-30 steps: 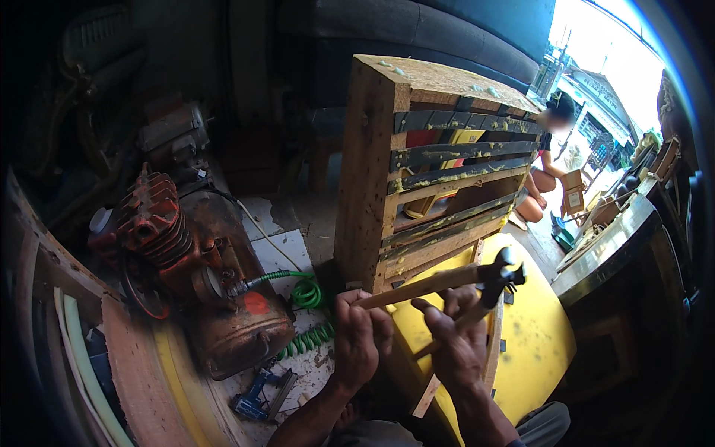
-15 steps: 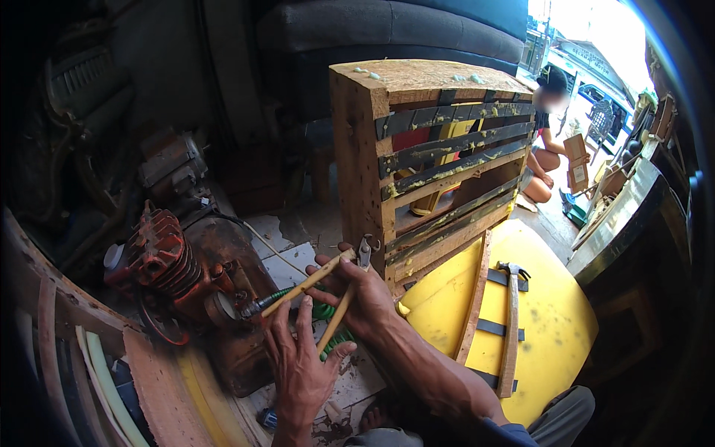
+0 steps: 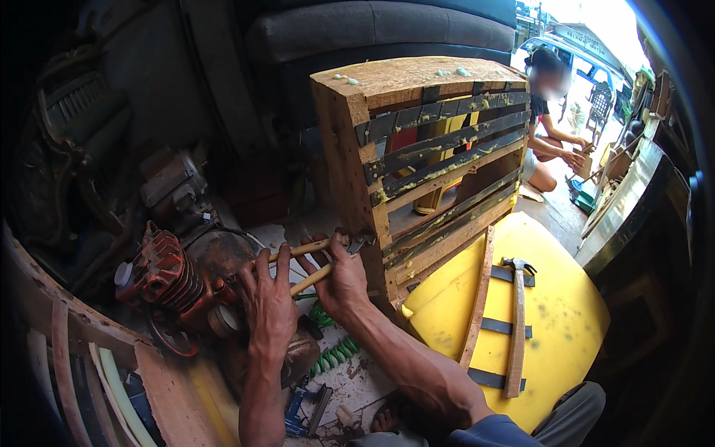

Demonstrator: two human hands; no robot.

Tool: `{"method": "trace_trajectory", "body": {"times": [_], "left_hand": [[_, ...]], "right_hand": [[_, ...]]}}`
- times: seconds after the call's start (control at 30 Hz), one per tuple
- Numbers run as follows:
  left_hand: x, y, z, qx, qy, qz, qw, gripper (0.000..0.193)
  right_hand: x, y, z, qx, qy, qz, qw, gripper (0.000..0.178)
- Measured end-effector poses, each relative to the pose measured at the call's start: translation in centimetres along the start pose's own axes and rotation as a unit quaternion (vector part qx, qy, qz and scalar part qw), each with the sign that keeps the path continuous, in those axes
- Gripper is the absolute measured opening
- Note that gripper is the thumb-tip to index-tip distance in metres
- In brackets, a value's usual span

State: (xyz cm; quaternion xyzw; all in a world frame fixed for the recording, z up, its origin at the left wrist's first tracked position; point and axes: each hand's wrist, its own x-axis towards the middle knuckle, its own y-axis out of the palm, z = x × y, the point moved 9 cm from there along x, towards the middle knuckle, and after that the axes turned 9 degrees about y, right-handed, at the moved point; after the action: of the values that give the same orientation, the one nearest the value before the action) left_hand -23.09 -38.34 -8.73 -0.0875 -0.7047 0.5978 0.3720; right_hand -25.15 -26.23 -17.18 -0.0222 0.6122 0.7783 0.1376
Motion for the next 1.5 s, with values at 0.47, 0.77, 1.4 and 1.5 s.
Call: {"method": "trace_trajectory", "body": {"times": [0.47,0.77,1.4,1.5], "left_hand": [[-1.5,-0.3,-2.0,0.042,-0.001,0.012,0.999,0.071],[-1.1,-0.6,-2.0,0.017,0.017,-0.035,0.999,0.07],[-0.4,-1.4,-2.2,0.192,0.057,-0.084,0.976,0.051],[-1.4,-1.7,-3.2,0.235,0.046,-0.134,0.962,0.048]], "right_hand": [[-1.2,-0.7,0.6,-0.094,-0.01,-0.078,0.992,0.02],[-1.2,0.1,0.7,-0.093,-0.001,-0.039,0.995,0.021],[-0.1,0.6,0.0,0.032,0.068,0.093,0.993,0.038],[-0.7,1.2,0.3,0.05,0.087,0.166,0.981,0.044]]}}
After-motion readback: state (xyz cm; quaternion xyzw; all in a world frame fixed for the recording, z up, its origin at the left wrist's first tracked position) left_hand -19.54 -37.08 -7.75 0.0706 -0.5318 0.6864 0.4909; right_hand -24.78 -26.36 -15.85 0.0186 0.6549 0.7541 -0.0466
